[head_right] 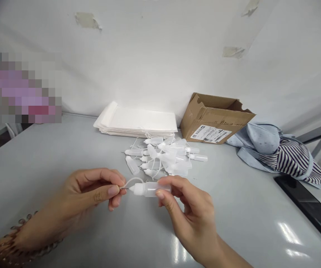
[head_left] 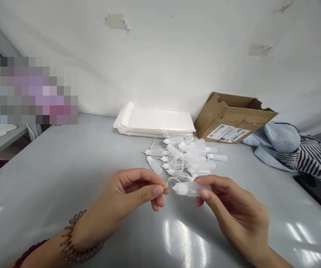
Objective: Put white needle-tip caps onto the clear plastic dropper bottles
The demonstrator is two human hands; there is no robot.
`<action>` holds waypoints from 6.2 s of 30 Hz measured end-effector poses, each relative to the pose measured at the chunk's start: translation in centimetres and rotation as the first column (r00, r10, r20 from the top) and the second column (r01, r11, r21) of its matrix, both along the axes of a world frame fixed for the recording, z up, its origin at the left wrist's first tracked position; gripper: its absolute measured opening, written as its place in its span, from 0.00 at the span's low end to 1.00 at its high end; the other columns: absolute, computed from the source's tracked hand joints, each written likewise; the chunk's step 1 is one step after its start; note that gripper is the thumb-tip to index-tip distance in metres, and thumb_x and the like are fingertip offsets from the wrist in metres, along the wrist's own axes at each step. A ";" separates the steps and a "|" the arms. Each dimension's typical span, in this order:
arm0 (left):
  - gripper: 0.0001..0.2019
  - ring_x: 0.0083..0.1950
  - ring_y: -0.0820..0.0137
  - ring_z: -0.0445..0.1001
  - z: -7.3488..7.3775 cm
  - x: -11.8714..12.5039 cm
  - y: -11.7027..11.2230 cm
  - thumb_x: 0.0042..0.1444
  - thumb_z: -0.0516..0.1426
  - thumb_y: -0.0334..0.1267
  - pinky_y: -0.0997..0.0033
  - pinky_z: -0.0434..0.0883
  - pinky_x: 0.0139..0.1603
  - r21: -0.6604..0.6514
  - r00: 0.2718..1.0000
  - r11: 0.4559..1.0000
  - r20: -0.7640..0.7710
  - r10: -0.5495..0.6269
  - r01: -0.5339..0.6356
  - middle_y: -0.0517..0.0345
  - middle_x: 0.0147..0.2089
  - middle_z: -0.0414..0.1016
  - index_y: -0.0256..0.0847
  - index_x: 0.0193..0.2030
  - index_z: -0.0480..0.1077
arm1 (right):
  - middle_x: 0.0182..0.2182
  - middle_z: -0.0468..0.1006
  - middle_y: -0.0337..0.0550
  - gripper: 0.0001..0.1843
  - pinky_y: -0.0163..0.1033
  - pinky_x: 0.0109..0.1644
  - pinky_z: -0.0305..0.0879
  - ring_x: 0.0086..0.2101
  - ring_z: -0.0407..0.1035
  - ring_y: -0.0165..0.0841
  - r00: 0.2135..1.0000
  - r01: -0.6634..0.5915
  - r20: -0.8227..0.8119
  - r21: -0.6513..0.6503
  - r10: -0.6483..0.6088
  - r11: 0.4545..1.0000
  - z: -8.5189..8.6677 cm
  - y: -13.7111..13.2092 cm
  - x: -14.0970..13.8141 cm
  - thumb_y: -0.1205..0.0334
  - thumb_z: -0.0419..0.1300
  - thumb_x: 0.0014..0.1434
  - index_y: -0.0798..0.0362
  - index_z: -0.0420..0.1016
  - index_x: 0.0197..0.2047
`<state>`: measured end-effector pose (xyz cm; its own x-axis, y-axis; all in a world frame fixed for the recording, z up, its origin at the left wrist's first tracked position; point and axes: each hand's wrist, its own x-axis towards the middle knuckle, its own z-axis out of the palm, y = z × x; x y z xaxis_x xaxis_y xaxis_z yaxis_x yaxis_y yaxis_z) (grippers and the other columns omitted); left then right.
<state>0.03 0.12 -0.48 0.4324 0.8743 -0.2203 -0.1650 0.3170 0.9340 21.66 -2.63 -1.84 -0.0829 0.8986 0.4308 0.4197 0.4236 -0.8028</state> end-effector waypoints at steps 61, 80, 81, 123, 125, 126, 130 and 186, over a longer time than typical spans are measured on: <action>0.03 0.30 0.78 0.71 -0.3 0.2 0.3 0.53 0.61 0.29 0.81 0.69 0.33 -0.235 0.957 0.963 0.285 -0.060 0.130 0.59 0.28 0.74 0.35 0.30 0.76 | 0.39 0.80 0.40 0.17 0.32 0.33 0.75 0.34 0.76 0.32 0.998 0.020 0.058 0.091 -0.026 0.996 -1.3 -1.4 -0.2 0.75 0.59 0.56 0.47 0.72 0.47; 0.04 0.30 0.76 0.71 -0.9 0.1 0.4 0.54 0.60 0.31 0.78 0.69 0.34 -0.113 0.966 0.980 0.221 -0.133 0.161 0.59 0.27 0.74 0.35 0.30 0.76 | 0.39 0.79 0.47 0.14 0.32 0.32 0.74 0.32 0.76 0.32 0.975 -0.035 0.224 0.117 0.008 0.993 -2.7 -1.2 0.1 0.71 0.57 0.60 0.51 0.69 0.49; 0.04 0.30 0.76 0.71 -0.9 0.0 0.4 0.54 0.60 0.31 0.78 0.69 0.35 -0.107 0.966 0.982 0.224 -0.129 0.156 0.59 0.27 0.74 0.36 0.30 0.76 | 0.38 0.79 0.46 0.14 0.31 0.31 0.74 0.29 0.76 0.31 0.975 -0.033 0.223 0.111 0.008 0.993 -2.6 -1.2 0.0 0.70 0.57 0.60 0.50 0.69 0.49; 0.12 0.47 0.54 0.70 -3.1 -8.0 6.9 0.59 0.49 0.44 0.58 0.67 0.44 0.620 0.247 0.694 -0.784 0.570 0.366 0.48 0.42 0.75 0.41 0.38 0.70 | 0.37 0.77 0.51 0.13 0.41 0.42 0.60 0.43 0.68 0.42 0.618 -0.107 0.767 -0.135 0.172 0.985 0.8 13.6 -2.5 0.77 0.56 0.55 0.55 0.76 0.41; 0.12 0.53 0.53 0.66 -3.8 -7.0 6.6 0.60 0.49 0.41 0.54 0.65 0.51 0.712 0.312 0.567 -0.696 0.647 0.414 0.45 0.48 0.72 0.38 0.44 0.70 | 0.37 0.76 0.51 0.13 0.40 0.41 0.60 0.42 0.69 0.41 0.642 -0.104 0.747 -0.138 0.172 0.985 0.9 13.7 -2.5 0.78 0.56 0.54 0.55 0.75 0.39; 0.12 0.54 0.53 0.64 -4.0 -6.4 6.4 0.60 0.50 0.39 0.53 0.64 0.53 0.733 0.348 0.513 -0.670 0.656 0.446 0.44 0.50 0.70 0.38 0.45 0.69 | 0.37 0.76 0.51 0.14 0.40 0.41 0.60 0.41 0.69 0.41 0.656 -0.107 0.734 -0.139 0.175 0.985 1.1 13.6 -2.5 0.79 0.55 0.54 0.55 0.75 0.39; 0.12 0.57 0.55 0.61 -4.9 -3.5 5.0 0.60 0.49 0.30 0.52 0.64 0.55 0.691 0.451 0.376 -0.702 0.551 0.617 0.47 0.53 0.67 0.40 0.48 0.68 | 0.37 0.75 0.47 0.13 0.38 0.38 0.61 0.41 0.69 0.38 0.720 -0.164 0.657 -0.150 0.222 0.975 2.1 13.1 -2.3 0.78 0.54 0.55 0.54 0.71 0.40; 0.14 0.37 0.69 0.71 -2.5 -3.0 4.7 0.57 0.57 0.46 0.66 0.69 0.45 0.136 0.925 0.925 -0.092 0.369 -0.355 0.55 0.36 0.75 0.37 0.41 0.74 | 0.29 0.69 0.36 0.08 0.38 0.35 0.59 0.31 0.64 0.32 0.894 -0.420 0.008 -0.331 0.448 0.845 2.6 9.2 -5.0 0.63 0.46 0.65 0.48 0.59 0.48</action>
